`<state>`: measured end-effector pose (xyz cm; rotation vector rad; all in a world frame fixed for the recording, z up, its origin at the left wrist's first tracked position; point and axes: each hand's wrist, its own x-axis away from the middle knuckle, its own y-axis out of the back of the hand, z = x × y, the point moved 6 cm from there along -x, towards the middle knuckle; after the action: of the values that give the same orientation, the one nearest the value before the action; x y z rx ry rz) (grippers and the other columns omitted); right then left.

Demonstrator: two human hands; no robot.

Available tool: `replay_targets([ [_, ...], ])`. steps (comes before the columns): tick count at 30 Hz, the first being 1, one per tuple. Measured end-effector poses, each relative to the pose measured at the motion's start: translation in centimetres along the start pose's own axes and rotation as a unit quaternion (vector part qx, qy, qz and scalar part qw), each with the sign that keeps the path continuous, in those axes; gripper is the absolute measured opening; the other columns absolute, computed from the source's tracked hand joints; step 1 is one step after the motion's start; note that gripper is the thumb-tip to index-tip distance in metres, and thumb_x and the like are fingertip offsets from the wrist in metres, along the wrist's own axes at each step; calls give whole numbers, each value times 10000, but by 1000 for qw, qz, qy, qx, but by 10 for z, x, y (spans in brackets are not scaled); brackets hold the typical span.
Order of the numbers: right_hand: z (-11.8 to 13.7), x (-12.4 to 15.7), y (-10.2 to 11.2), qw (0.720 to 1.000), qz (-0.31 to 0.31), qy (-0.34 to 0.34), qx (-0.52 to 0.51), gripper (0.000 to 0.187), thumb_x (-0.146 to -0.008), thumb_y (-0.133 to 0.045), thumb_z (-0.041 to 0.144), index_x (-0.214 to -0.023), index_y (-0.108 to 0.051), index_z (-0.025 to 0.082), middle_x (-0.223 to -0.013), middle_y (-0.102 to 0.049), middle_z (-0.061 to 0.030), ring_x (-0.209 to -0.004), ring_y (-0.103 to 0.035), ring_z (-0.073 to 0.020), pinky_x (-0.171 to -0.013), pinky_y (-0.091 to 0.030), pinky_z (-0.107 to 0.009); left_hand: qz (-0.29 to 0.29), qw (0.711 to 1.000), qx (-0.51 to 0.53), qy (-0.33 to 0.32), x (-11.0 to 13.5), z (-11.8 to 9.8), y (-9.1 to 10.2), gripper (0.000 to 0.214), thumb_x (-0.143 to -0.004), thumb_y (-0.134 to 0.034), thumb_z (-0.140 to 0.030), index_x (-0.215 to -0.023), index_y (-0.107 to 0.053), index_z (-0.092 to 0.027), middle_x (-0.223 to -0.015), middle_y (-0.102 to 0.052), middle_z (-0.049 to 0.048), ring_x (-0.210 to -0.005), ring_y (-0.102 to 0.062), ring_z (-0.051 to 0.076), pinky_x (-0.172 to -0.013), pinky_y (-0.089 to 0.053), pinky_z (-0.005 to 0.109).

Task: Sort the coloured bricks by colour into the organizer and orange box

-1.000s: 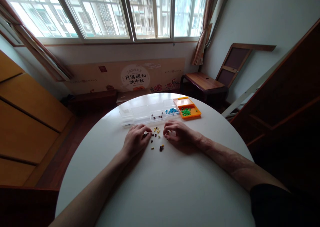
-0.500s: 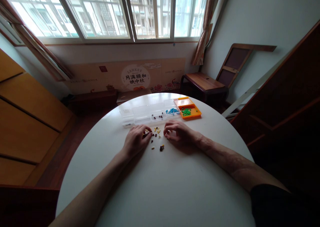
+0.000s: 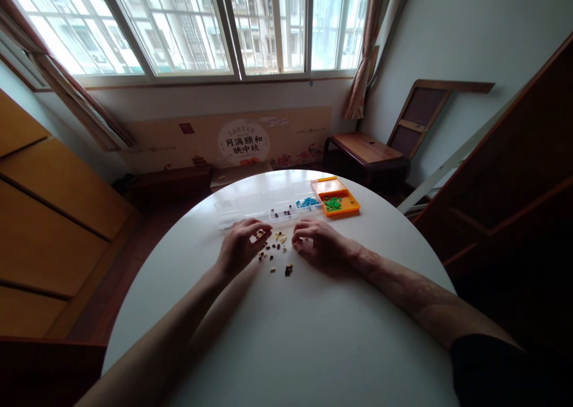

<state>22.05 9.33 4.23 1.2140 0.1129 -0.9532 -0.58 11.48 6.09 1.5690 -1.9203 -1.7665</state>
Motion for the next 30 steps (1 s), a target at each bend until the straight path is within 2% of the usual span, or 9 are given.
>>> replay_targets([
  [5,-5,1,-2,1000,-17,21,15,115,-953,-680,132,-964,-737,231,-967,-769,-47,-914,-672,-214,-839,-542,-331,-3,1000,-27,-7,-36,-1,2,190,-1061,-687,-375,-1036,-843,-270,-1012,-849,34,-836,-745,221,-897,-552,401],
  [9,-13,4,1,997,-56,21,45,142,-948,-673,123,-1022,-740,224,-974,-771,-52,-915,-666,-226,-843,-536,-340,-30,999,-30,24,-64,6,-12,167,-1039,-711,-360,-1021,-851,-269,-986,-865,18,-808,-756,223,-926,-542,415],
  [13,-16,4,-1,996,-56,15,65,139,-944,-685,120,-1011,-737,231,-961,-764,-49,-912,-664,-231,-852,-535,-345,-55,996,-57,48,-74,8,-21,165,-1021,-727,-366,-1101,-825,-258,-989,-866,14,-797,-750,230,-1007,-503,457],
  [17,-20,3,3,995,-80,-8,64,206,-966,-624,61,-1012,-740,225,-1007,-769,-64,-958,-680,-236,-902,-537,-360,-58,996,-60,41,-63,2,-15,199,-1038,-697,-354,-1171,-787,-237,-1062,-850,23,-799,-733,213,-1001,-487,443],
  [21,-31,6,12,993,-103,-48,23,256,-955,-588,10,-963,-728,224,-974,-752,-49,-943,-671,-222,-923,-534,-362,-27,999,-38,22,-33,-6,-13,201,-1070,-647,-370,-1141,-789,-246,-1058,-824,26,-821,-724,206,-952,-503,416],
  [26,-24,10,13,999,-45,-9,-25,143,-905,-705,94,-924,-733,233,-925,-712,-30,-895,-649,-209,-859,-535,-336,14,1000,-6,-8,4,-11,-13,200,-1074,-651,-400,-1134,-773,-254,-1091,-810,44,-909,-749,222,-962,-525,407],
  [30,-12,8,11,1000,10,-1,-19,66,-917,-821,232,-957,-771,246,-985,-739,-35,-951,-670,-221,-882,-540,-352,19,999,33,8,16,-7,-8,173,-1061,-663,-392,-1088,-750,-245,-1034,-788,41,-841,-717,203,-902,-542,381],
])
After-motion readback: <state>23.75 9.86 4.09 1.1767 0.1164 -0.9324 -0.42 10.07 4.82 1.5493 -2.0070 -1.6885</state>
